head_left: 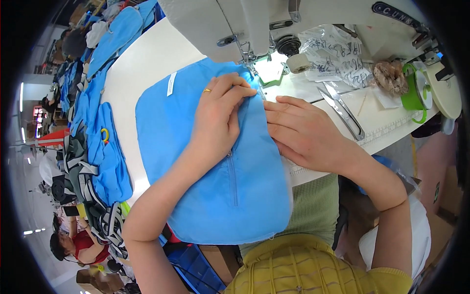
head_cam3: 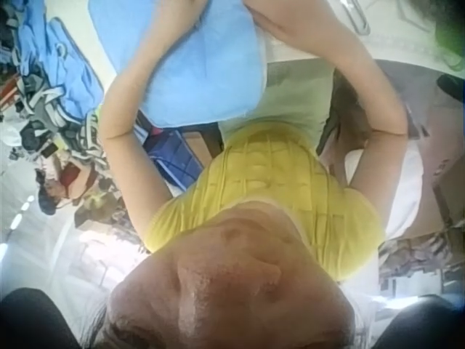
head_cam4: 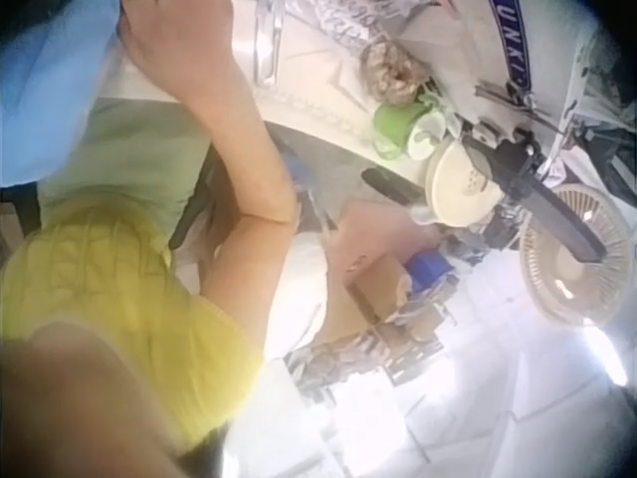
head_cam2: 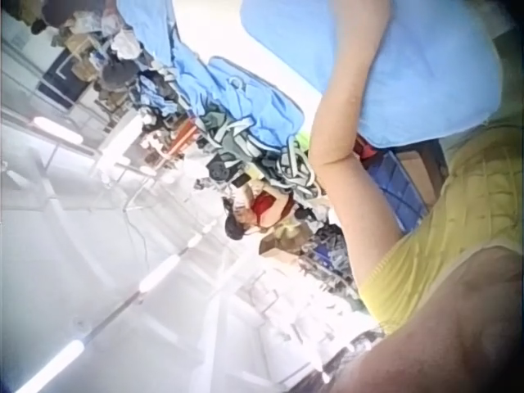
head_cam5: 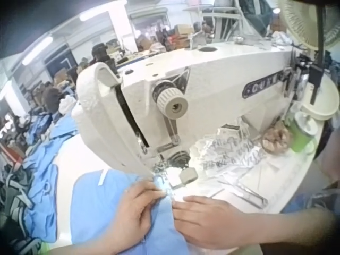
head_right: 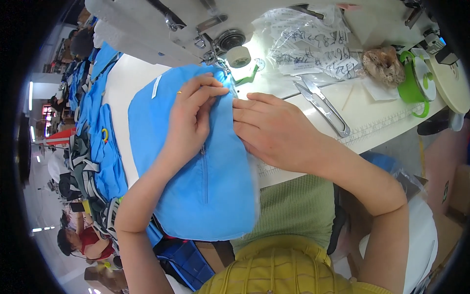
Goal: The person is sewing fabric panels and batting together using an industrial sewing machine.
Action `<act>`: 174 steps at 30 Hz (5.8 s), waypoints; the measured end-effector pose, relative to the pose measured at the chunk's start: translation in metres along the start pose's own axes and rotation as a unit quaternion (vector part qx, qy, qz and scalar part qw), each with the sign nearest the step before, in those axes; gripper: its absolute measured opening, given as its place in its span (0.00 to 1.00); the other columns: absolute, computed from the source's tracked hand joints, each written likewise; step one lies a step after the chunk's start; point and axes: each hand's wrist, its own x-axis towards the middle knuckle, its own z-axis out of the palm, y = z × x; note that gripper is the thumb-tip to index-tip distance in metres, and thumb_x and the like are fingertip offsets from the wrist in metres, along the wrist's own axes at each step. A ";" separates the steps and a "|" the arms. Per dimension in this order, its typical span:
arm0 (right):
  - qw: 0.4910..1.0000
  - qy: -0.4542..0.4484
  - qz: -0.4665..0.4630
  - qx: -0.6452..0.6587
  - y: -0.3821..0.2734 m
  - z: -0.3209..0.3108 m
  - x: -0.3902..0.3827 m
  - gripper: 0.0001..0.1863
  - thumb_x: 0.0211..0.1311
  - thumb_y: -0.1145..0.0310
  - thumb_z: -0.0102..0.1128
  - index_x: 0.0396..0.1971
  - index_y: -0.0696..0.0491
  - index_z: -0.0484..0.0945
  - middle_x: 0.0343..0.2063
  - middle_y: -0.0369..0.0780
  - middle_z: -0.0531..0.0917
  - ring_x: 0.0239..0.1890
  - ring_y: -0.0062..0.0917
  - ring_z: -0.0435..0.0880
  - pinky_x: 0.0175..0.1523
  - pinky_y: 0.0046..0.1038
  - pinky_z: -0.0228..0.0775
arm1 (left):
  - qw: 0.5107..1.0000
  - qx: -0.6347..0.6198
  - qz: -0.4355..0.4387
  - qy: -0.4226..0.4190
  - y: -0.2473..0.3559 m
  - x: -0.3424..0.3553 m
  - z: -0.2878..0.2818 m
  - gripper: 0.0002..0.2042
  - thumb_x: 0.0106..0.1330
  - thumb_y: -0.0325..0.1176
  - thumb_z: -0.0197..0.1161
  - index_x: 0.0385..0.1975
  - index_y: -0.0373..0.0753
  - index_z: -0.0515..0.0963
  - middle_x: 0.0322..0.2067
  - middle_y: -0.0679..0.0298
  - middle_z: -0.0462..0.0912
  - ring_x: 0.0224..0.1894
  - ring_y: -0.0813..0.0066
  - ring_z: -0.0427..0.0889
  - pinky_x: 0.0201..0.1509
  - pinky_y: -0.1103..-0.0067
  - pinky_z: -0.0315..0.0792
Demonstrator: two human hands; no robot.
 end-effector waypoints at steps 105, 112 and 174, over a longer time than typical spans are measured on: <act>0.997 -0.037 -0.060 0.011 -0.007 -0.008 -0.009 0.13 0.49 0.71 0.66 0.36 0.58 0.80 0.42 0.44 0.85 0.52 0.38 0.85 0.72 0.43 0.71 | 0.987 -0.046 -0.114 -0.100 0.043 -0.029 -0.008 0.16 0.77 0.27 0.55 0.61 0.41 0.81 0.64 0.59 0.77 0.72 0.56 0.70 0.82 0.54 0.44; 0.999 0.013 -0.019 -0.029 -0.015 -0.006 -0.008 0.12 0.57 0.69 0.64 0.39 0.59 0.81 0.45 0.46 0.86 0.56 0.38 0.85 0.69 0.40 0.74 | 0.995 -0.036 -0.074 -0.048 0.035 -0.034 -0.006 0.15 0.78 0.27 0.55 0.60 0.38 0.80 0.61 0.57 0.79 0.70 0.57 0.74 0.81 0.51 0.46; 0.995 0.070 0.012 -0.064 -0.008 0.001 -0.007 0.08 0.55 0.70 0.64 0.35 0.54 0.83 0.43 0.37 0.83 0.53 0.31 0.80 0.62 0.37 0.73 | 0.998 0.029 -0.037 -0.035 0.024 -0.019 0.003 0.11 0.70 0.28 0.65 0.50 0.41 0.87 0.55 0.61 0.82 0.68 0.57 0.76 0.80 0.47 0.47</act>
